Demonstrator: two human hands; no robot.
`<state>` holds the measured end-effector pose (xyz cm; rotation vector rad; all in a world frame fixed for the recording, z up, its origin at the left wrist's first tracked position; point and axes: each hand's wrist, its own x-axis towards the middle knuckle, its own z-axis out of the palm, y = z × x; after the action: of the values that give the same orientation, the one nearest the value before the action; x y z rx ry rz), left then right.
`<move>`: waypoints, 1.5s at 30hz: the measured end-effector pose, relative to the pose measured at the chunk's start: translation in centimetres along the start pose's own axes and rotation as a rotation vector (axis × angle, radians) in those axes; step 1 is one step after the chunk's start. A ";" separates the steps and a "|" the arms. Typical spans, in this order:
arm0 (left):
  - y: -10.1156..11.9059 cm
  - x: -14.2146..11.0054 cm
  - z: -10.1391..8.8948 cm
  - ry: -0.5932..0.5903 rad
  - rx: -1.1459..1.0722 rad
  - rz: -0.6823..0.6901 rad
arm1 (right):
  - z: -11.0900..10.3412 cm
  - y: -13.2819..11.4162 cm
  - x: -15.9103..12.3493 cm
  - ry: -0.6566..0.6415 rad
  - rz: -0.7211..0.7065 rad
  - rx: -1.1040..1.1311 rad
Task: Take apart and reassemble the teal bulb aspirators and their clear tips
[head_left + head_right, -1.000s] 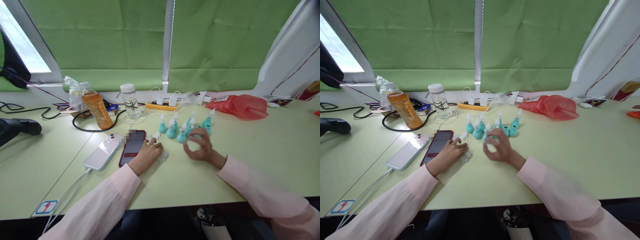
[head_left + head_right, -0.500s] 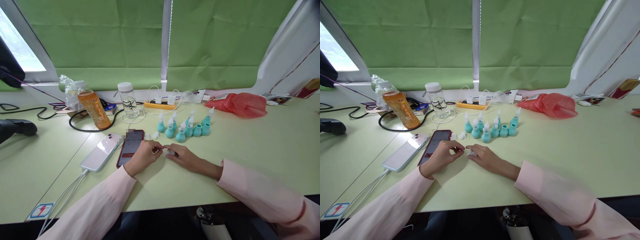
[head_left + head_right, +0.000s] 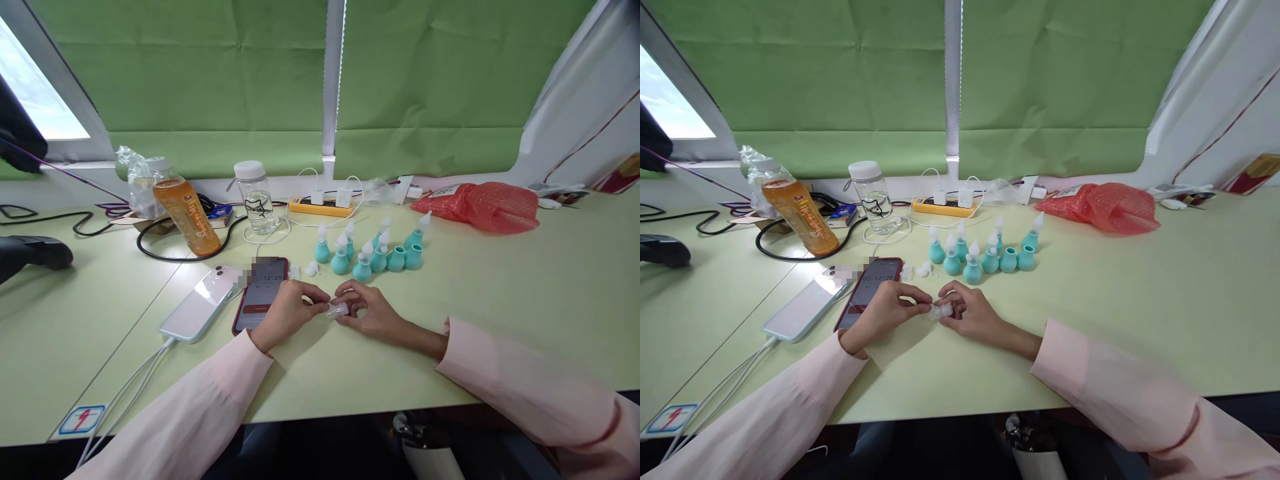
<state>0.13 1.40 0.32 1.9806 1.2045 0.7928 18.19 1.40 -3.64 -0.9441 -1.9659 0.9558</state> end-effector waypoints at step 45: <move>-0.3 -0.4 0.7 0.036 0.620 0.712 | 0.3 -1.1 0.0 0.073 0.146 0.437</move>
<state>0.42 0.98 -0.36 2.9998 0.7986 0.8447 17.66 0.79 -2.88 -0.8603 -1.5515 1.3457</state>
